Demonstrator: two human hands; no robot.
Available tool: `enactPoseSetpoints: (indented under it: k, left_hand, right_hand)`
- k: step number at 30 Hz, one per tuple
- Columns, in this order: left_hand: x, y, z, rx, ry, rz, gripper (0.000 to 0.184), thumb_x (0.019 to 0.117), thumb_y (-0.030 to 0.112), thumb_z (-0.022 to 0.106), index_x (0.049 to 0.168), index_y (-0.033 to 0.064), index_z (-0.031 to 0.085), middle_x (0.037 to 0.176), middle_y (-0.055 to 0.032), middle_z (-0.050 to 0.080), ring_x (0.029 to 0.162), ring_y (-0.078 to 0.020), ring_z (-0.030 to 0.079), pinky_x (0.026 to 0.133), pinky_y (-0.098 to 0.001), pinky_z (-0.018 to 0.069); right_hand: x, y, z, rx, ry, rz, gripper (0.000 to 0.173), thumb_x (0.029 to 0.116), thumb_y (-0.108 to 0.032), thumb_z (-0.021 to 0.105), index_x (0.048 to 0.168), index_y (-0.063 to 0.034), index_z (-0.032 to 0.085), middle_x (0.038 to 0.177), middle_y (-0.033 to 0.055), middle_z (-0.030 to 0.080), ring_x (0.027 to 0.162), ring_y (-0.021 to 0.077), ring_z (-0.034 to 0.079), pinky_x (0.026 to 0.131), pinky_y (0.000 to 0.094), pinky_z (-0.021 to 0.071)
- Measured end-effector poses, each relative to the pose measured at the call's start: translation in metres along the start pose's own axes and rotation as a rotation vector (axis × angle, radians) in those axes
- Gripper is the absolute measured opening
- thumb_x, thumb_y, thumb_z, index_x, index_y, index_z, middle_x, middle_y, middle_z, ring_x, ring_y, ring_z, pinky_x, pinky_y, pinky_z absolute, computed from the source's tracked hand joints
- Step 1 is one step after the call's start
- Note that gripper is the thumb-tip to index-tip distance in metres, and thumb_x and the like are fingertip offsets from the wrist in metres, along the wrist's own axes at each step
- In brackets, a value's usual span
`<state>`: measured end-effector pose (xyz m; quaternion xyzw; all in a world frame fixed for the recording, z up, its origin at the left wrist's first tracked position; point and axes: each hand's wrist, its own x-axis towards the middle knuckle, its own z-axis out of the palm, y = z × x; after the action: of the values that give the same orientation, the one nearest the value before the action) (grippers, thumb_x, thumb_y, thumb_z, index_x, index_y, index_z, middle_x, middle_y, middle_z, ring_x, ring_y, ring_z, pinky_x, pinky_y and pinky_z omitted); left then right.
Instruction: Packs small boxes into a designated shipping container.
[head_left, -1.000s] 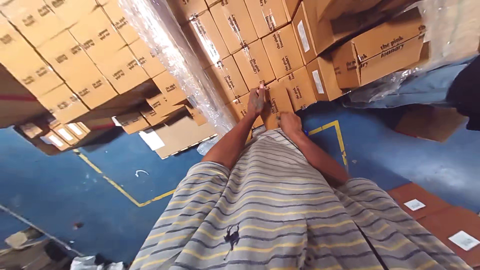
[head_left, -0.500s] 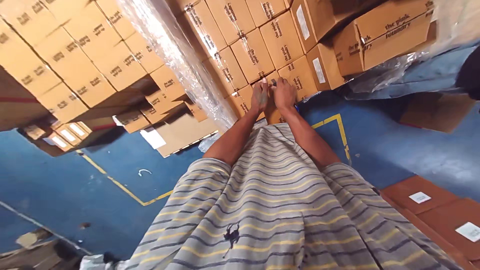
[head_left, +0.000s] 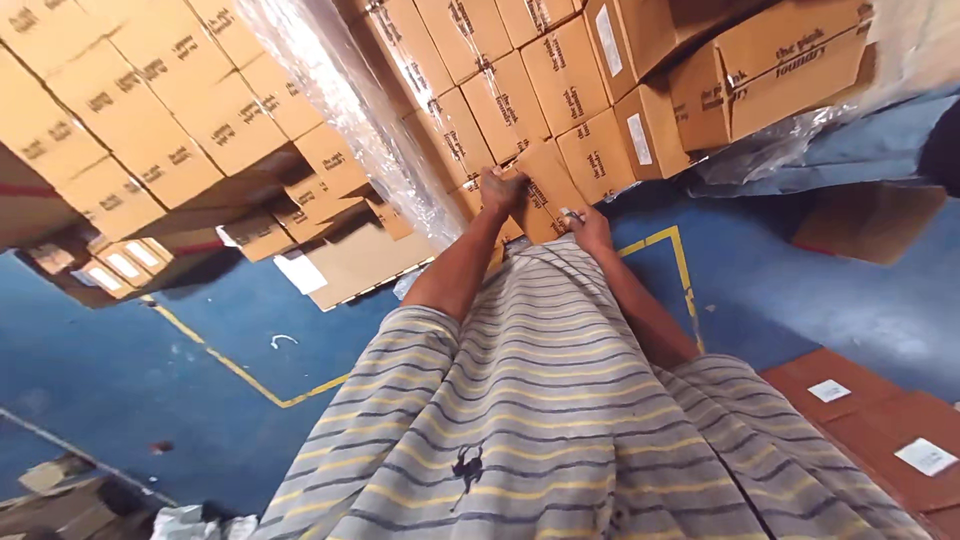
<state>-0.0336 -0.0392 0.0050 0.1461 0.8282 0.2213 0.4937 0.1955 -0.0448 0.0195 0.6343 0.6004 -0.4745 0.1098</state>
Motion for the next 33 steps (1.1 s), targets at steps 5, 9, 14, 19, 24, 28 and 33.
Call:
enactPoseSetpoints:
  k: [5, 9, 14, 19, 24, 28, 33]
  left_hand:
    - [-0.012, -0.019, -0.009, -0.354, 0.093, -0.085, 0.059, 0.0795, 0.023, 0.083, 0.122, 0.0006, 0.049, 0.1, -0.0189, 0.065, 0.086, -0.0297, 0.068, 0.073, -0.0489, 0.0593]
    - [-0.012, -0.041, -0.013, -0.478, 0.09, -0.069, 0.049, 0.0859, 0.019, 0.076, 0.12, 0.0011, 0.047, 0.093, -0.0152, 0.061, 0.078, -0.025, 0.063, 0.067, -0.0442, 0.0572]
    - [-0.005, -0.045, -0.01, -0.478, 0.063, -0.095, 0.051, 0.0866, 0.025, 0.074, 0.125, -0.0004, 0.05, 0.091, -0.0167, 0.065, 0.075, -0.0283, 0.067, 0.064, -0.0482, 0.06]
    - [-0.003, -0.043, -0.012, -0.467, 0.045, -0.111, 0.048, 0.0911, 0.031, 0.071, 0.123, -0.0002, 0.053, 0.093, -0.0182, 0.066, 0.076, -0.031, 0.068, 0.066, -0.0518, 0.0604]
    - [-0.007, -0.038, -0.013, -0.472, 0.038, -0.16, 0.053, 0.0902, 0.031, 0.071, 0.13, 0.0014, 0.051, 0.102, -0.0204, 0.067, 0.087, -0.0331, 0.069, 0.071, -0.0545, 0.0607]
    - [-0.008, -0.031, -0.012, -0.456, 0.047, -0.173, 0.051, 0.0901, 0.032, 0.071, 0.128, 0.001, 0.055, 0.101, -0.0184, 0.068, 0.087, -0.0307, 0.069, 0.073, -0.0522, 0.0601]
    - [-0.008, -0.026, -0.012, -0.459, 0.041, -0.193, 0.052, 0.09, 0.031, 0.072, 0.129, 0.0025, 0.054, 0.102, -0.0184, 0.067, 0.087, -0.0312, 0.068, 0.073, -0.0528, 0.06]
  right_hand:
    - [-0.004, 0.006, 0.014, 0.293, 0.156, -0.018, 0.036, 0.1046, -0.029, 0.059, 0.129, -0.0029, 0.062, 0.111, 0.0179, 0.071, 0.096, 0.0304, 0.072, 0.089, 0.0513, 0.0592]
    - [-0.014, 0.011, 0.029, 0.337, 0.255, 0.061, 0.04, 0.1051, -0.031, 0.059, 0.133, -0.0025, 0.06, 0.112, 0.0196, 0.07, 0.096, 0.033, 0.072, 0.088, 0.0538, 0.0579]
    - [-0.01, 0.007, 0.042, 0.376, 0.311, 0.076, 0.036, 0.1046, -0.029, 0.059, 0.13, -0.0044, 0.062, 0.108, 0.0174, 0.071, 0.095, 0.032, 0.071, 0.087, 0.0533, 0.0578]
    - [-0.011, -0.004, 0.047, 0.378, 0.388, 0.139, 0.038, 0.105, -0.031, 0.058, 0.131, -0.0043, 0.062, 0.115, 0.0177, 0.071, 0.106, 0.034, 0.069, 0.092, 0.0543, 0.0549]
    - [-0.012, 0.004, 0.057, 0.331, 0.401, 0.102, 0.037, 0.1041, -0.03, 0.06, 0.13, -0.0047, 0.063, 0.117, 0.018, 0.071, 0.108, 0.0349, 0.07, 0.094, 0.0553, 0.0549]
    - [-0.021, 0.012, 0.062, 0.311, 0.5, 0.0, 0.038, 0.1049, -0.031, 0.057, 0.129, -0.0026, 0.064, 0.12, 0.0184, 0.07, 0.111, 0.0333, 0.069, 0.096, 0.0529, 0.0547]
    - [-0.007, -0.004, 0.043, 0.265, 0.388, 0.072, 0.035, 0.1044, -0.031, 0.059, 0.128, -0.0053, 0.065, 0.117, 0.0179, 0.071, 0.11, 0.0348, 0.069, 0.094, 0.056, 0.0546]
